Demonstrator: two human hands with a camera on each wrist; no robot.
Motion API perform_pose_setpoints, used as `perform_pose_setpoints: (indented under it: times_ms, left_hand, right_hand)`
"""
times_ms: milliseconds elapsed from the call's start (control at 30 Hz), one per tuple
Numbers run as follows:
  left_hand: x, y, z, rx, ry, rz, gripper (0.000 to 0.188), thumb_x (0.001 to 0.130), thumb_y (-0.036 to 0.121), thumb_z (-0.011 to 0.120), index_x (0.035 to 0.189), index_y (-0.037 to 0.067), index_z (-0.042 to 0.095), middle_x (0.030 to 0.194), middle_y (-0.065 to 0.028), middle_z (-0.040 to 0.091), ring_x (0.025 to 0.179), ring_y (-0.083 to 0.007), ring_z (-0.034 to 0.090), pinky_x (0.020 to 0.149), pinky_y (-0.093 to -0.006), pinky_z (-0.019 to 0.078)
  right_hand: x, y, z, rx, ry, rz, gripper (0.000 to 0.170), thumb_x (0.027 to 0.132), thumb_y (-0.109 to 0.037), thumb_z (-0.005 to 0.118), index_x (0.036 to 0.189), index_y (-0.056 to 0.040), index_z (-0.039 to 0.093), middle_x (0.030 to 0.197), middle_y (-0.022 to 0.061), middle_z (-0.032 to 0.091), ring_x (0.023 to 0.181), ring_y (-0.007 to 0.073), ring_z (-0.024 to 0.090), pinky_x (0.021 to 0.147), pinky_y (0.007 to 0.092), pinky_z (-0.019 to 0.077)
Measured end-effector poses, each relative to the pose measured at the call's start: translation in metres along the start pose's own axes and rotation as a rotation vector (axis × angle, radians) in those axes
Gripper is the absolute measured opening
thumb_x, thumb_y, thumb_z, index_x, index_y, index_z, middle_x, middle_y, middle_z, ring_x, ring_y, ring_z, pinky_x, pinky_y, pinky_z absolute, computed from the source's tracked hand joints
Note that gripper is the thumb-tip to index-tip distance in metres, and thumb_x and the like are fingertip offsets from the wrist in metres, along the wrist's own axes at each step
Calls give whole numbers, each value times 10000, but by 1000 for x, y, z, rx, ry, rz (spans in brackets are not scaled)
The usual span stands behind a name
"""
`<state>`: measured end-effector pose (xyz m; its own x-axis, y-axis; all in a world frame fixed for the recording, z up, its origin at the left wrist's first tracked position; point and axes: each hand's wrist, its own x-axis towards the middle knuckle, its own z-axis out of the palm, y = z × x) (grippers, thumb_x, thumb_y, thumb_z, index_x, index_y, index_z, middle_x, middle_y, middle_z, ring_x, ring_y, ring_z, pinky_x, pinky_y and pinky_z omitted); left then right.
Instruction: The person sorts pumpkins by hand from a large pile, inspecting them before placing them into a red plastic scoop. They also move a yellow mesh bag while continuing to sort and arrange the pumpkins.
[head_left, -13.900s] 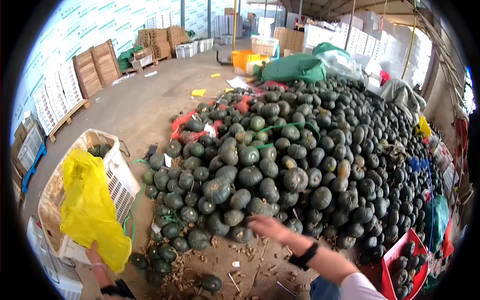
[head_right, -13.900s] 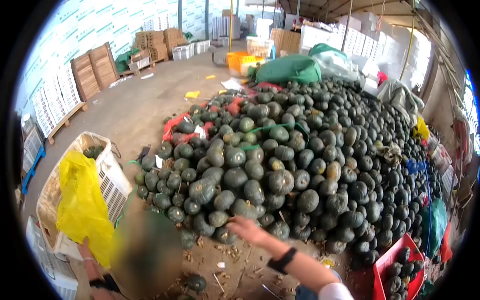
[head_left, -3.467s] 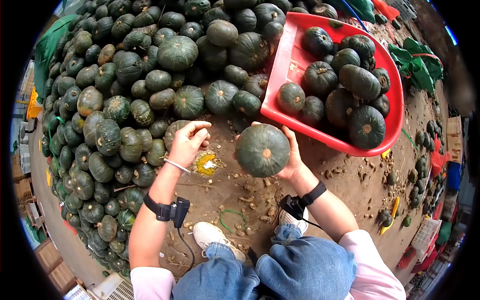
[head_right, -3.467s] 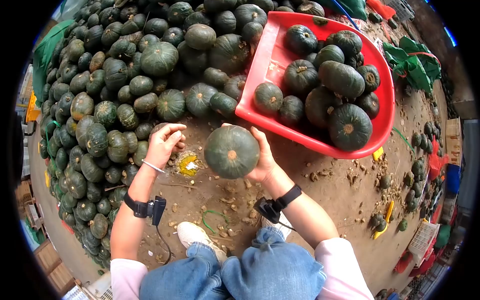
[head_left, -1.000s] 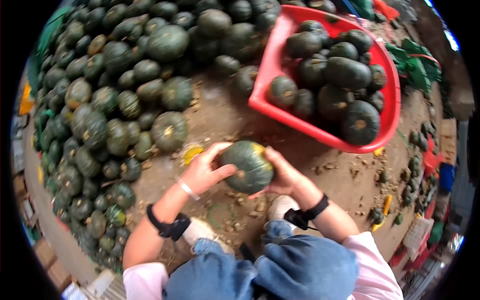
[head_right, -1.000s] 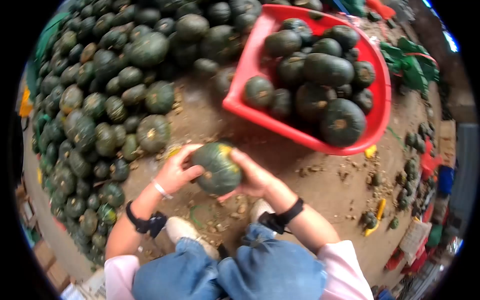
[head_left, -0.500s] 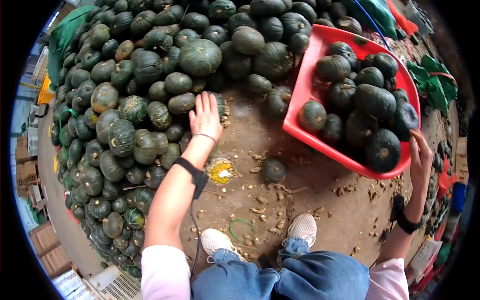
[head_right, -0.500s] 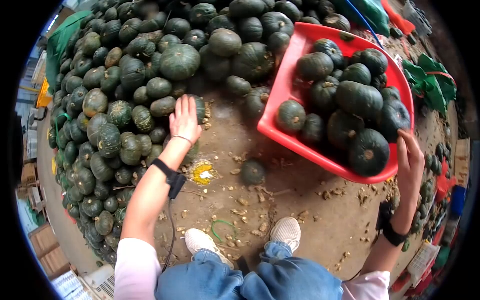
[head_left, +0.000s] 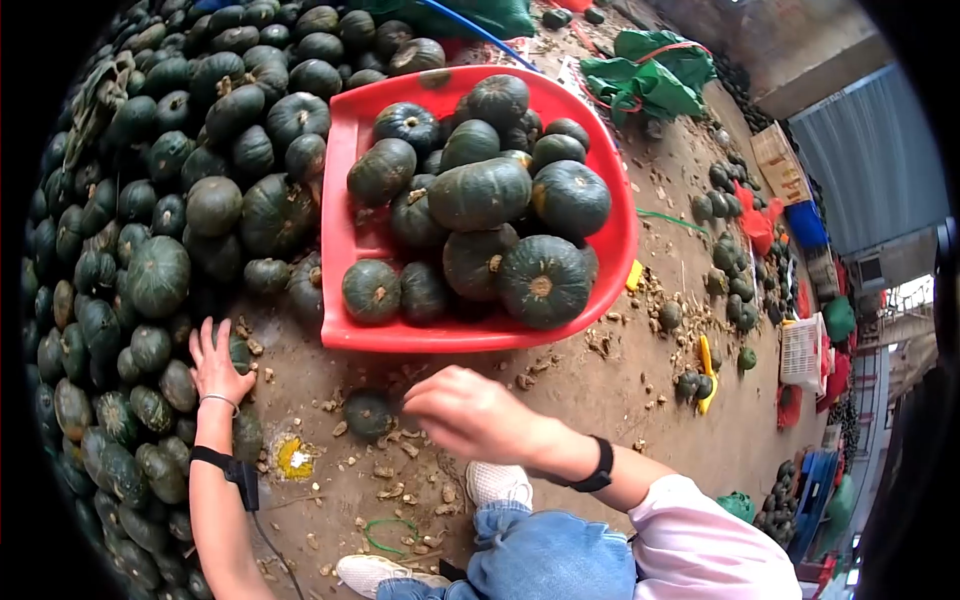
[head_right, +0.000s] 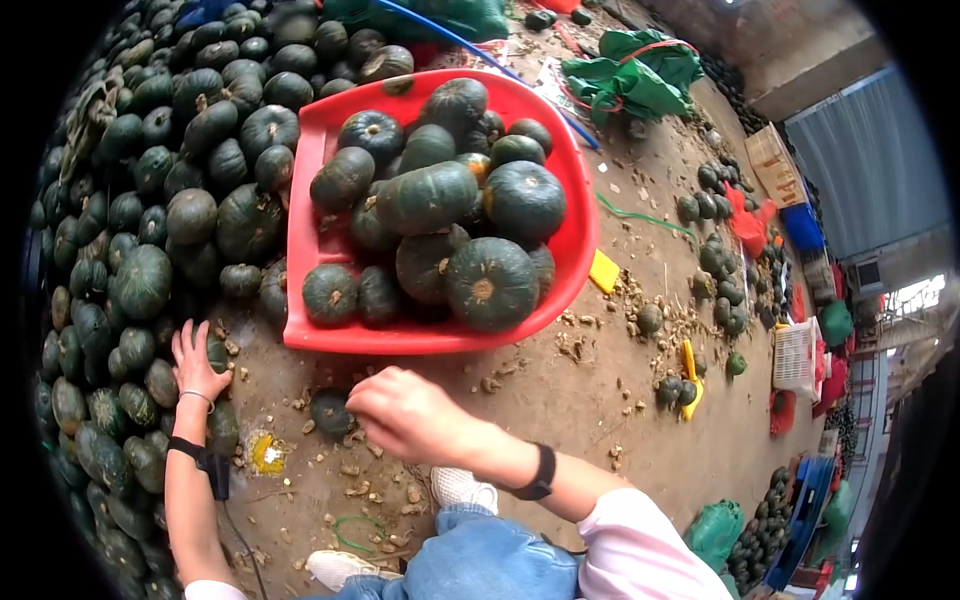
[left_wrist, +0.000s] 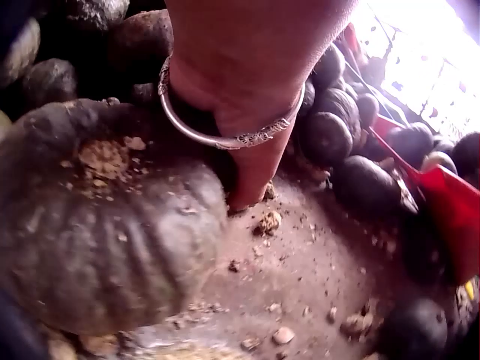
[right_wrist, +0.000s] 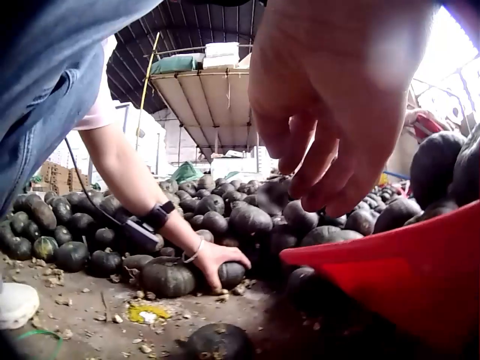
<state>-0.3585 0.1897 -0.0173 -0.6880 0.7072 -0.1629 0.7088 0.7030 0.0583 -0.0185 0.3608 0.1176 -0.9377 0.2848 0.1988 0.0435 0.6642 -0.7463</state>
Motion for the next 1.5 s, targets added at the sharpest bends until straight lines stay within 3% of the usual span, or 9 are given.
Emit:
perform_pose_setpoints:
  times_ms: [200, 300, 433, 633, 867, 1033, 1200, 1333, 1500]
  left_hand:
    - [0, -12, 12, -731, 185, 91, 791, 590, 270, 784, 1307, 130, 480, 1198, -137, 528, 1139, -323, 509, 987, -415, 423]
    - [-51, 27, -45, -1904, -214, 62, 757, 672, 292, 680, 1350, 53, 443, 1189, -119, 553, 1094, -260, 572, 933, -396, 490]
    - [-89, 39, -65, -2285, -458, -21, 666, 773, 240, 524, 1388, 19, 393, 1323, -171, 519, 1209, -302, 526, 1047, -445, 418]
    - [-126, 64, -80, -2012, -512, -62, 617, 820, 232, 501, 1389, 22, 391, 1299, -150, 533, 1228, -268, 509, 1058, -411, 406]
    - [-143, 58, -94, -811, -138, 794, 837, 663, 489, 810, 1299, 60, 473, 1329, -179, 488, 1291, -317, 433, 1078, -412, 341]
    - [-148, 57, -79, -1308, -318, 139, 545, 812, 503, 650, 1031, 7, 589, 924, -51, 625, 895, -137, 573, 840, -296, 458]
    - [-150, 54, -55, -1395, -369, -53, 407, 1003, 331, 404, 1175, 2, 569, 1093, -72, 607, 1033, -158, 567, 939, -306, 436]
    - [-163, 68, -55, -1621, -532, -198, 445, 1034, 330, 342, 1317, 25, 503, 1269, -103, 545, 1164, -181, 527, 1018, -328, 408]
    - [-175, 78, -63, -1147, -320, 179, 688, 773, 352, 710, 1335, 47, 458, 1283, -143, 526, 1181, -247, 514, 993, -376, 426]
  right_hand:
    - [-10, 2, 30, 70, -55, -51, 269, 742, -79, 679, 998, -44, 601, 938, 116, 616, 868, 320, 592, 758, 416, 500]
    - [-8, 0, 29, 46, -61, 51, 313, 749, -73, 672, 1058, -63, 619, 945, 131, 636, 883, 337, 606, 771, 426, 520]
    - [18, -12, 43, 148, -75, 90, 437, 794, -100, 675, 1197, -5, 535, 1110, 187, 600, 996, 343, 599, 849, 400, 505]
    - [47, -11, 99, 801, -83, 402, 754, 771, -263, 776, 1355, 13, 387, 1223, 170, 542, 1119, 250, 561, 937, 365, 473]
    - [29, -3, 117, 1534, -413, 1236, 448, 995, -419, 384, 1239, -53, 468, 1120, 180, 608, 925, 314, 675, 566, 484, 597]
    - [22, -9, 111, 1527, -523, 1099, 482, 1025, -391, 288, 1318, -42, 442, 1091, 176, 638, 789, 276, 688, 596, 370, 607]
    - [15, -5, 113, 1275, -416, 682, 744, 827, -330, 732, 1414, -47, 372, 1259, 119, 523, 1030, 195, 598, 834, 301, 524]
    - [13, -5, 118, 991, -204, 439, 698, 826, -209, 744, 1405, -39, 392, 1261, 95, 530, 1153, 176, 515, 999, 331, 417]
    - [19, 3, 133, 854, 11, 578, 282, 946, -250, 555, 976, 10, 660, 913, 89, 678, 850, 156, 614, 769, 331, 501]
